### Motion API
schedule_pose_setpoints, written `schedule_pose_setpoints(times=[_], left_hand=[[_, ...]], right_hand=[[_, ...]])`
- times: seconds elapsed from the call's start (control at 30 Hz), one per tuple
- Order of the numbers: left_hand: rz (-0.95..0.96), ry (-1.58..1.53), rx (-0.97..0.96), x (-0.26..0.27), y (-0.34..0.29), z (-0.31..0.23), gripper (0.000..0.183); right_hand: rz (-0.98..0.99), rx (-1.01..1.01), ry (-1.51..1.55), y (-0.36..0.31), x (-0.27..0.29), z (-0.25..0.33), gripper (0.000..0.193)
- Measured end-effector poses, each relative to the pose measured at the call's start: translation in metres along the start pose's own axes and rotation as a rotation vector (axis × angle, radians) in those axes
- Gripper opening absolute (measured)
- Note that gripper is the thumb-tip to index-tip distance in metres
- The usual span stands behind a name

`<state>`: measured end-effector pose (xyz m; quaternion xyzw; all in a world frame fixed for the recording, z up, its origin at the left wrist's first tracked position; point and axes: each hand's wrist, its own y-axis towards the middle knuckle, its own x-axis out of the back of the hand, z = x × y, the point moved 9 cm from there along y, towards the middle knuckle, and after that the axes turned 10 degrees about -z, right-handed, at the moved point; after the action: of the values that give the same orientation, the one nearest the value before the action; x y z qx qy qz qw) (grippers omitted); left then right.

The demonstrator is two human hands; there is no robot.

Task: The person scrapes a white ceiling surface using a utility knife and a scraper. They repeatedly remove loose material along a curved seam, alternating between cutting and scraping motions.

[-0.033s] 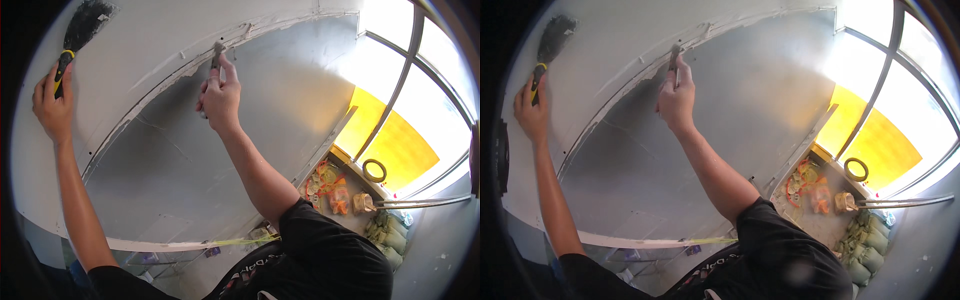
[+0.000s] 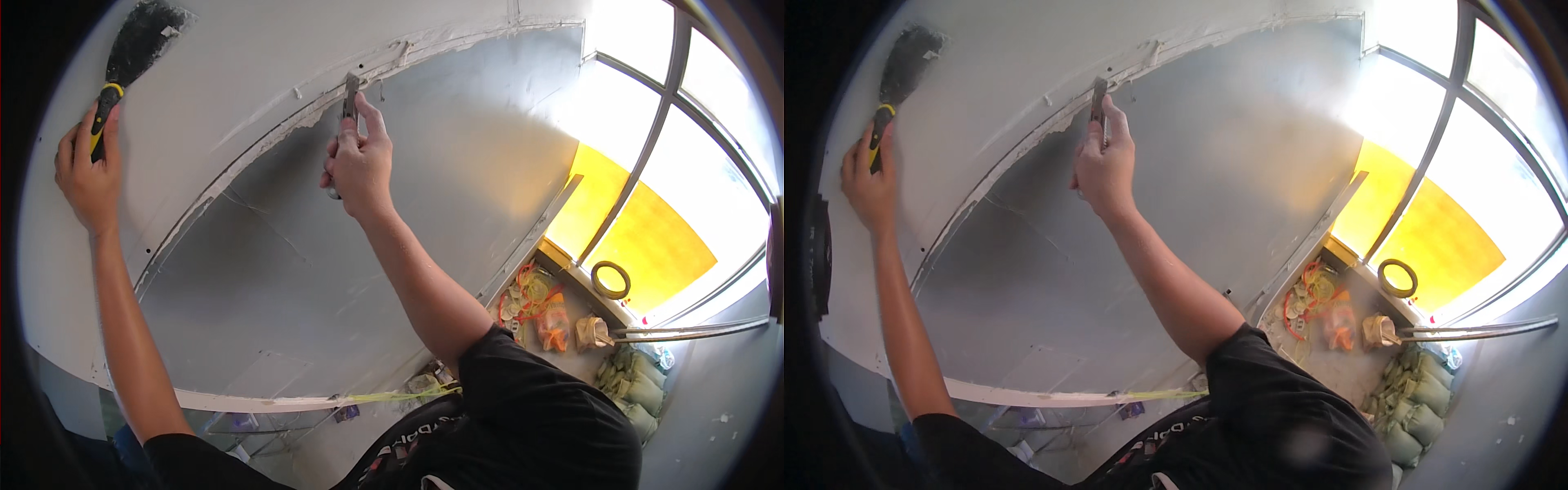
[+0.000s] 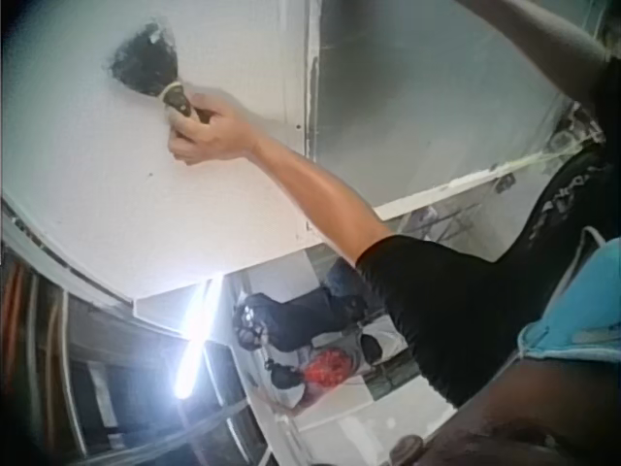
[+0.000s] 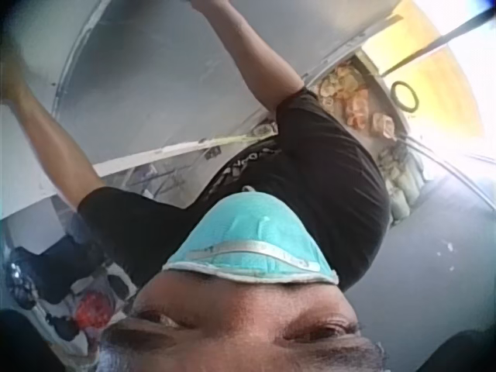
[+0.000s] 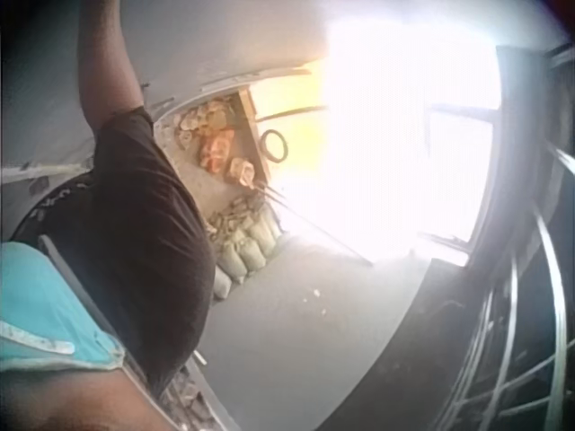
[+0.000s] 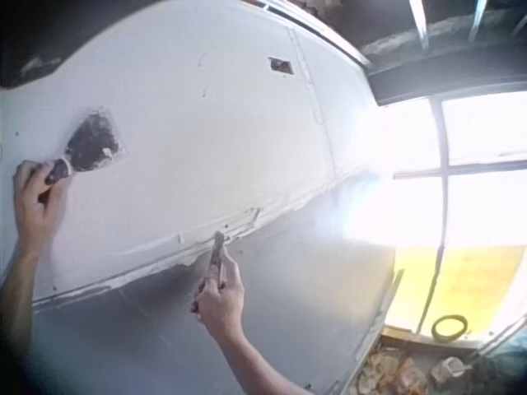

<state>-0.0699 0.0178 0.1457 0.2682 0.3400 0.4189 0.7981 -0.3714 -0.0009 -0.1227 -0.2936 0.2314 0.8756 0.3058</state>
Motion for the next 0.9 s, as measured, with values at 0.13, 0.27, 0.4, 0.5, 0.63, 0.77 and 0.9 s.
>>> schedule_pose_setpoints(times=[0.13,0.27,0.4,0.5,0.63,0.77,0.9], left_hand=[[-0.008,-0.026,0.043,-0.001,-0.009,-0.005,0.029],[0.009,-0.007,0.047,0.003,0.0,-0.02,0.029],[0.007,-0.049,0.019,0.006,0.004,-0.025,0.029],[-0.001,-0.039,0.001,0.007,0.002,-0.022,0.029],[-0.002,-0.032,0.0,0.004,-0.001,-0.013,0.028],[-0.004,-0.034,-0.012,0.001,-0.003,-0.013,0.029],[0.01,-0.035,-0.049,-0.001,-0.009,-0.004,0.03]], right_hand=[[0.052,-0.056,-0.137,0.014,0.037,0.023,0.045],[-0.118,0.154,-0.021,0.066,0.081,0.047,0.042],[-0.107,0.203,-0.076,0.088,0.083,0.046,0.04],[-0.08,0.189,-0.133,0.093,0.079,0.036,0.038],[-0.059,0.228,-0.12,0.101,0.077,0.031,0.038],[-0.03,0.235,-0.107,0.106,0.081,0.029,0.038],[-0.003,0.266,-0.102,0.107,0.079,0.03,0.039]])
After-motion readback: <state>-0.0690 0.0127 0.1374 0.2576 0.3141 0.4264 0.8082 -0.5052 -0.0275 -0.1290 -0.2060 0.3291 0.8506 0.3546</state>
